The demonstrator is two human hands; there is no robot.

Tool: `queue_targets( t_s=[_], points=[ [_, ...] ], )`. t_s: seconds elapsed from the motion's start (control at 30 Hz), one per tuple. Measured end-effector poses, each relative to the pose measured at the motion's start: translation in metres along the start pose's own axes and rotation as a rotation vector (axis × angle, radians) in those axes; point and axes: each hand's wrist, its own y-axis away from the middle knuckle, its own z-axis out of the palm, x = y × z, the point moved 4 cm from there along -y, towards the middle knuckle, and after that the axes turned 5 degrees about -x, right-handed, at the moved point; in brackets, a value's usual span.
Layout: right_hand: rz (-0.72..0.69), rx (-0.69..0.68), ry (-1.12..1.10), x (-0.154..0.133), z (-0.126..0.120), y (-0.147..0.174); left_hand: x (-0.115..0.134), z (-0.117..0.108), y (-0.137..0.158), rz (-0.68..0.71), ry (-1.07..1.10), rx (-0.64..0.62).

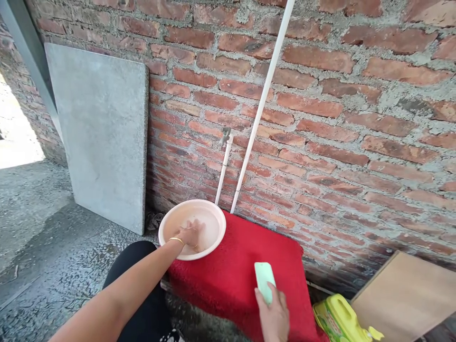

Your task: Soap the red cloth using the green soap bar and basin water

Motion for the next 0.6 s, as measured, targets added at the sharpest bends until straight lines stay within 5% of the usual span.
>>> queue_targets(
  t_s=[0.17, 0.27, 0.4, 0.6],
  points=[
    [-0.351, -0.133, 0.044, -0.108, 0.053, 0.011, -0.002, 0.005, -0.006, -0.006, -0.063, -0.017],
    [-0.408, -0.157, 0.095, -0.131, 0.063, 0.01, -0.003, 0.006, -0.009, -0.017, -0.046, -0.023],
    [-0.294, -0.144, 0.111, -0.095, 0.051, -0.01, -0.002, 0.004, -0.008, 0.001, -0.023, -0.001],
    [0.086, 0.019, 0.089, 0.033, -0.003, -0.027, 0.0, 0.001, -0.003, 0.008, 0.037, 0.023]
  ],
)
